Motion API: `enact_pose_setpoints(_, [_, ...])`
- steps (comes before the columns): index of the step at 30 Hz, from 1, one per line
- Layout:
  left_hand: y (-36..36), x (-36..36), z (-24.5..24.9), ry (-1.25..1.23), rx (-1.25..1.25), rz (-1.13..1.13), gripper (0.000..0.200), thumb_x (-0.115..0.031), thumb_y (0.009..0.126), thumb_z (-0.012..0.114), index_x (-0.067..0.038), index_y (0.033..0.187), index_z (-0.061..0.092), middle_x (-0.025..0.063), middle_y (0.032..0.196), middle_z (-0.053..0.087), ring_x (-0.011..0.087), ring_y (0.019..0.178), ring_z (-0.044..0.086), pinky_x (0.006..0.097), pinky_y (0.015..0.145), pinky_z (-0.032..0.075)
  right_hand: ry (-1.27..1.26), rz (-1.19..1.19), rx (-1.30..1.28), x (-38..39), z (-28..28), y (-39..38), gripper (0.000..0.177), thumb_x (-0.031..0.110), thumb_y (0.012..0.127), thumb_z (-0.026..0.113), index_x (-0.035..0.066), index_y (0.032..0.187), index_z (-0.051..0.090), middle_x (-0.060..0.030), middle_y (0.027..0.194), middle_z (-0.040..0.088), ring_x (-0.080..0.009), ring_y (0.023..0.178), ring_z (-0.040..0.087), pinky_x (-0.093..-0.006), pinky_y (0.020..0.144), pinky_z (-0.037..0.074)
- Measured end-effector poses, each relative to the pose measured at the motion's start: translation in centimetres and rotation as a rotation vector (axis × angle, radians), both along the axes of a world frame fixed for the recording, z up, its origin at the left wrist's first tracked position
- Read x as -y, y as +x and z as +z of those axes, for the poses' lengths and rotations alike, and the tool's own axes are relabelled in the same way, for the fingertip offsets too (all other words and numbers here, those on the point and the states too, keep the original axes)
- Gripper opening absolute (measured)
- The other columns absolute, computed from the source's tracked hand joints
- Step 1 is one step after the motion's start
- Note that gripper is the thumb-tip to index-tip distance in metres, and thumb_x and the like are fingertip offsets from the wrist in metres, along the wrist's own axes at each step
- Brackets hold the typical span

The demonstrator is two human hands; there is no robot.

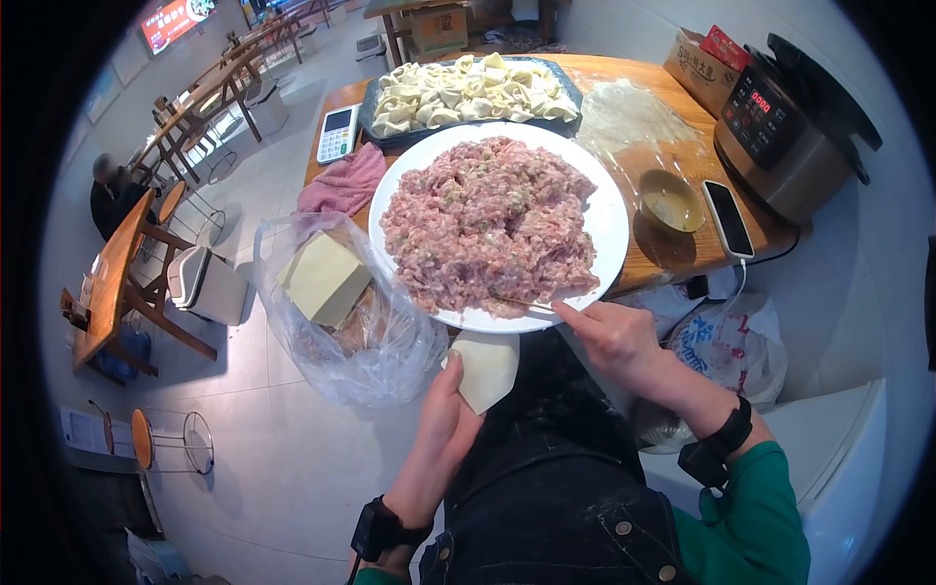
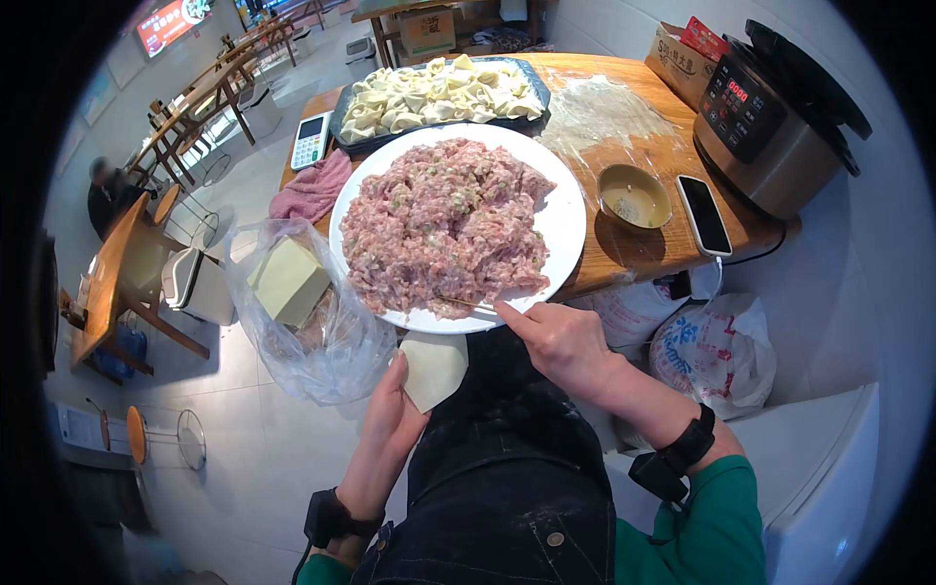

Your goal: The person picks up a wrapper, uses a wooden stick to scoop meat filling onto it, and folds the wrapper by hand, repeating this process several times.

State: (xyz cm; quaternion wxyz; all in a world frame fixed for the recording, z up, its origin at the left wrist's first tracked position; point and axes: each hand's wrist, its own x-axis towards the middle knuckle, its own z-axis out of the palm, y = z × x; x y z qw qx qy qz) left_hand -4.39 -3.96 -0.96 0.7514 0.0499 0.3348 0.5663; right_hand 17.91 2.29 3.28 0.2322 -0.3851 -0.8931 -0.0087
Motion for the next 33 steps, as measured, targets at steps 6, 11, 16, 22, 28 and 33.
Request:
enact_pose_setpoints(6, [0.3,-0.9,0.9,0.013,0.020,0.043,0.041,-0.025,0.097,0.035,0.000,0.129,0.036,0.0146,0.130,0.045,0.0274,0.119,0.045,0.0430,0.102,0.035,-0.054,0.051,-0.020,0.2,0.7,-0.5,0.041,0.001,0.070,0.056,0.010,0.110,0.059,-0.0046,0.063,0.052,-0.0224,0.056,0.057,-0.0348,0.046,0.044])
enact_pose_setpoints(11, [0.2,-0.9,0.7,0.022,0.057,0.033,0.041,-0.025,0.097,0.034,0.001,0.130,0.035,0.0150,0.131,0.043,0.0277,0.121,0.044,0.0440,0.103,0.033,-0.043,0.020,-0.041,0.3,0.6,1.1,0.039,0.003,0.070,0.056,0.009,0.109,0.059,-0.0052,0.062,0.054,-0.0235,0.056,0.057,-0.0360,0.046,0.044])
enact_pose_setpoints(16, [0.3,-1.0,1.0,0.017,0.034,0.047,0.042,-0.025,0.097,0.034,0.000,0.131,0.033,0.0154,0.132,0.042,0.0280,0.122,0.042,0.0440,0.104,0.031,-0.088,-0.005,-0.016,0.5,0.5,-0.2,0.042,0.002,0.069,0.057,0.008,0.111,0.057,-0.0052,0.061,0.054,-0.0240,0.055,0.058,-0.0360,0.047,0.045])
enact_pose_setpoints(22, [0.2,-1.0,0.6,0.019,0.127,0.042,0.045,-0.028,0.098,0.031,0.000,0.132,0.031,0.0165,0.134,0.040,0.0298,0.124,0.039,0.0452,0.105,0.030,-0.301,0.098,-0.135,1.0,0.6,-1.0,0.045,0.001,0.069,0.057,0.008,0.113,0.055,-0.0043,0.062,0.055,-0.0237,0.056,0.059,-0.0339,0.050,0.047])
enact_pose_setpoints(28, [0.2,-0.6,0.5,0.057,0.162,0.022,0.045,-0.029,0.098,0.029,0.000,0.133,0.030,0.0168,0.135,0.038,0.0305,0.125,0.037,0.0460,0.106,0.028,-0.068,0.124,-0.022,3.8,-1.4,-1.4,0.049,0.001,0.070,0.056,0.012,0.118,0.056,-0.0020,0.080,0.059,-0.0176,0.068,0.060,-0.0300,0.050,0.048])
enact_pose_setpoints(33, [-0.7,0.2,0.0,0.016,0.162,0.055,0.046,-0.029,0.098,0.029,0.000,0.133,0.030,0.0173,0.136,0.037,0.0308,0.125,0.037,0.0466,0.107,0.027,-0.392,0.155,-0.373,3.5,-0.5,1.2,0.041,-0.002,0.078,0.054,0.009,0.117,0.057,-0.0048,0.070,0.060,-0.0144,0.061,0.060,-0.0254,0.052,0.048])
